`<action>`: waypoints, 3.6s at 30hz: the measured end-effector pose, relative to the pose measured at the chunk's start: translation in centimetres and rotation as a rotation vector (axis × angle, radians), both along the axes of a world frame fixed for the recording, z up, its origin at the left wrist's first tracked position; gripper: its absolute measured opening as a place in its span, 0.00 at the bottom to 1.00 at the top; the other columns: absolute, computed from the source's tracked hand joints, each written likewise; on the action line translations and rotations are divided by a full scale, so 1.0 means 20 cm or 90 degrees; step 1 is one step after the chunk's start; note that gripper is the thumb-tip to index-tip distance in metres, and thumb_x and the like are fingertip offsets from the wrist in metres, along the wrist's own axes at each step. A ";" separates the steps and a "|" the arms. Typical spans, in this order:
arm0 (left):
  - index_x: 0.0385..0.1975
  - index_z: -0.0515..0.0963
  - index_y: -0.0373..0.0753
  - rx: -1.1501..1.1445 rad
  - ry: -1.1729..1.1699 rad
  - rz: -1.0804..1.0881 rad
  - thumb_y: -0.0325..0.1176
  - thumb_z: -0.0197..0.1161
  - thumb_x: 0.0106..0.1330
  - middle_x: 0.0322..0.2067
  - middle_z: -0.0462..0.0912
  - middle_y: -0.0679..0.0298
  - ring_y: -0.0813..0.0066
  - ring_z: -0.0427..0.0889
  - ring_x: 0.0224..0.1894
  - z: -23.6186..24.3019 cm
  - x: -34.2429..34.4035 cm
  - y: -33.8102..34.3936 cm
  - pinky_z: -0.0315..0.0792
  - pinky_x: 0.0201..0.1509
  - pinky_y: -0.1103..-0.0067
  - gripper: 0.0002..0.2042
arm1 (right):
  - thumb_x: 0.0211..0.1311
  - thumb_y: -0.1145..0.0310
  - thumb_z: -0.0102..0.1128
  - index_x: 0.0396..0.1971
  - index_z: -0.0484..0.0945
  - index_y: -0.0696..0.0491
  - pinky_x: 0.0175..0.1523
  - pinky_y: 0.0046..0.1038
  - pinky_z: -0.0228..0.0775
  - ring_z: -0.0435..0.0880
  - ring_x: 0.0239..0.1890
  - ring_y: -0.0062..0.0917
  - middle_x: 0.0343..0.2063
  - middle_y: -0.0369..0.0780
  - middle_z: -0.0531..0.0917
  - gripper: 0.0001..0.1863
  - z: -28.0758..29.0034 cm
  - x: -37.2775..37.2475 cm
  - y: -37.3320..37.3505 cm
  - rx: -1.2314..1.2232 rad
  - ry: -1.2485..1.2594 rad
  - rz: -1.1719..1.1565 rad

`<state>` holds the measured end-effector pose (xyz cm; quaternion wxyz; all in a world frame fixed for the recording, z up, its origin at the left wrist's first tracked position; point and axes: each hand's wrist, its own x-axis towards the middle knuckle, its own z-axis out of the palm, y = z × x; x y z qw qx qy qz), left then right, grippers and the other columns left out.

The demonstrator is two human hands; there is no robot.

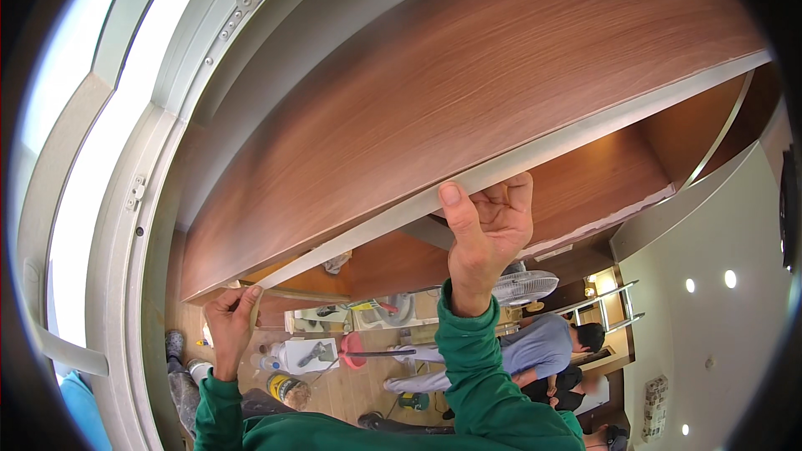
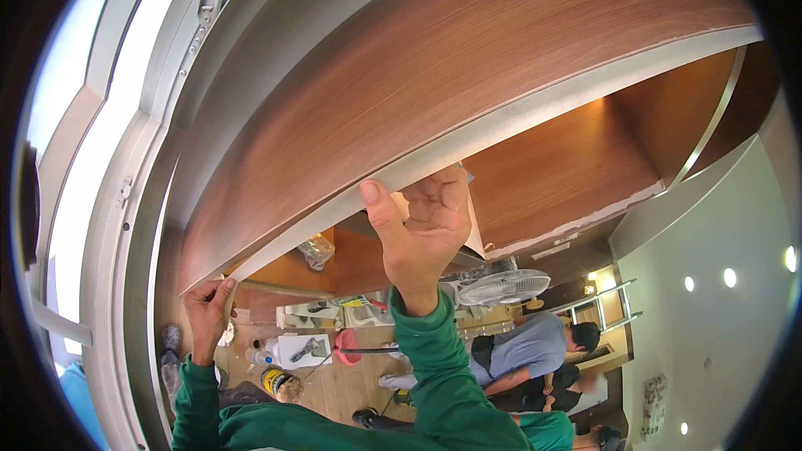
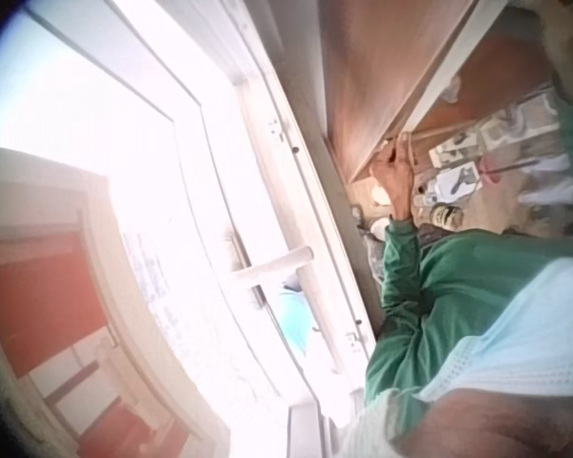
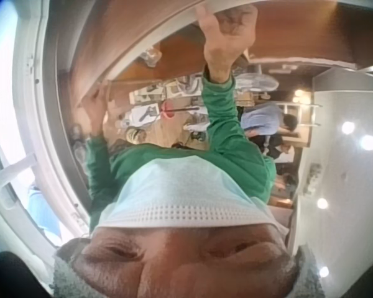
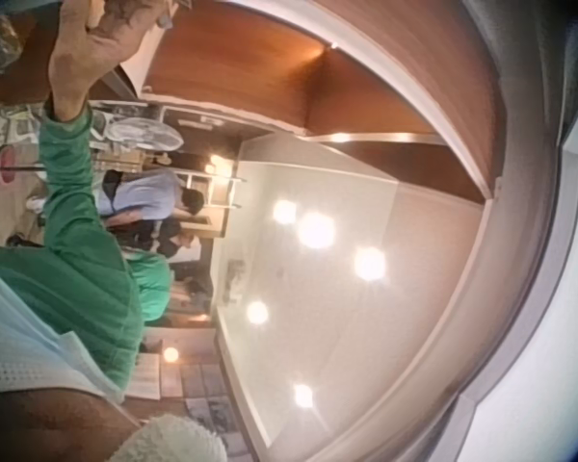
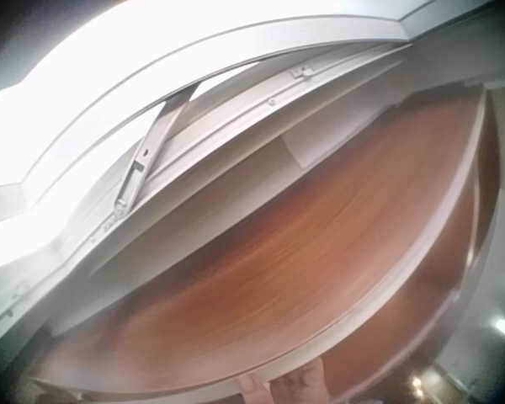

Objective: The person applies masking tape along the edge of a wooden cabinet shelf, then uses a brush to apply a dark liquid to the taped seam. The person handles a plastic-wrapped item and a small container of liquid during the process.

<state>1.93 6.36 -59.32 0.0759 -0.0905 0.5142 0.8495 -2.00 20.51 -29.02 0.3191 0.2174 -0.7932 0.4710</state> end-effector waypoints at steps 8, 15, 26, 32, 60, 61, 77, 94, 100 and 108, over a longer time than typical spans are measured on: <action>0.32 0.84 0.29 -0.006 0.003 0.003 0.34 0.68 0.65 0.15 0.78 0.67 0.83 0.74 0.15 0.01 0.00 -0.01 0.67 0.19 0.84 0.11 | 0.54 0.85 0.66 0.51 0.69 0.60 0.56 0.25 0.71 0.79 0.48 0.22 0.45 0.44 0.81 0.24 0.00 0.00 0.01 0.006 0.000 -0.013; 0.31 0.84 0.30 -0.016 0.001 -0.006 0.34 0.68 0.64 0.15 0.77 0.66 0.83 0.74 0.15 -0.01 0.00 -0.01 0.67 0.19 0.83 0.11 | 0.54 0.86 0.66 0.50 0.69 0.60 0.56 0.26 0.72 0.80 0.49 0.24 0.45 0.44 0.81 0.24 0.00 0.00 0.00 -0.003 0.002 -0.018; 0.28 0.84 0.30 -0.033 0.002 0.006 0.32 0.68 0.64 0.15 0.75 0.71 0.86 0.68 0.16 0.02 -0.02 -0.01 0.62 0.21 0.83 0.10 | 0.56 0.82 0.68 0.40 0.73 0.61 0.48 0.20 0.72 0.80 0.40 0.18 0.37 0.39 0.82 0.14 0.20 -0.06 0.00 0.007 0.088 -0.020; 0.26 0.84 0.28 -0.069 0.003 0.003 0.34 0.69 0.62 0.15 0.72 0.74 0.88 0.64 0.21 -0.03 -0.03 0.00 0.59 0.24 0.83 0.12 | 0.60 0.78 0.66 0.37 0.74 0.60 0.38 0.15 0.67 0.75 0.32 0.12 0.32 0.35 0.81 0.10 0.44 -0.11 0.02 -0.008 0.183 -0.046; 0.30 0.85 0.34 -0.084 -0.032 -0.319 0.33 0.65 0.62 0.27 0.83 0.63 0.73 0.78 0.28 0.14 0.47 -0.46 0.72 0.32 0.77 0.08 | 0.62 0.68 0.67 0.25 0.76 0.58 0.34 0.15 0.65 0.74 0.26 0.10 0.22 0.31 0.79 0.12 0.37 0.07 -0.02 0.056 0.007 -0.068; 0.30 0.85 0.34 -0.096 -0.021 -0.337 0.33 0.65 0.62 0.27 0.83 0.63 0.73 0.77 0.28 0.12 0.50 -0.49 0.72 0.33 0.77 0.08 | 0.63 0.68 0.67 0.25 0.76 0.58 0.33 0.15 0.65 0.73 0.25 0.10 0.22 0.31 0.79 0.12 0.37 0.07 -0.03 0.049 0.011 -0.052; 0.31 0.86 0.40 -0.281 0.030 -0.387 0.37 0.63 0.61 0.29 0.87 0.59 0.65 0.83 0.32 0.48 0.59 -0.53 0.73 0.45 0.75 0.09 | 0.66 0.69 0.62 0.28 0.79 0.60 0.35 0.20 0.72 0.81 0.27 0.17 0.25 0.38 0.84 0.10 0.43 0.18 -0.01 0.005 -0.120 -0.089; 0.33 0.83 0.31 -0.141 0.006 -0.243 0.34 0.61 0.67 0.24 0.80 0.64 0.77 0.73 0.27 0.12 0.56 -0.36 0.67 0.32 0.78 0.11 | 0.64 0.71 0.64 0.29 0.80 0.61 0.35 0.18 0.69 0.78 0.28 0.15 0.25 0.37 0.82 0.08 0.42 0.17 0.03 0.049 -0.098 -0.021; 0.30 0.84 0.34 -0.221 0.048 -0.182 0.38 0.63 0.67 0.20 0.78 0.67 0.80 0.71 0.22 -0.03 0.46 -0.29 0.61 0.21 0.80 0.12 | 0.64 0.68 0.65 0.32 0.79 0.60 0.33 0.17 0.69 0.76 0.26 0.13 0.23 0.34 0.81 0.10 0.60 0.08 0.00 -0.006 0.150 -0.080; 0.23 0.82 0.27 -0.102 0.106 -0.065 0.29 0.69 0.60 0.14 0.75 0.69 0.84 0.71 0.19 -0.07 0.17 -0.08 0.63 0.22 0.81 0.10 | 0.63 0.70 0.66 0.29 0.78 0.58 0.34 0.15 0.67 0.73 0.25 0.09 0.22 0.31 0.79 0.08 0.81 -0.05 -0.04 -0.019 0.213 -0.062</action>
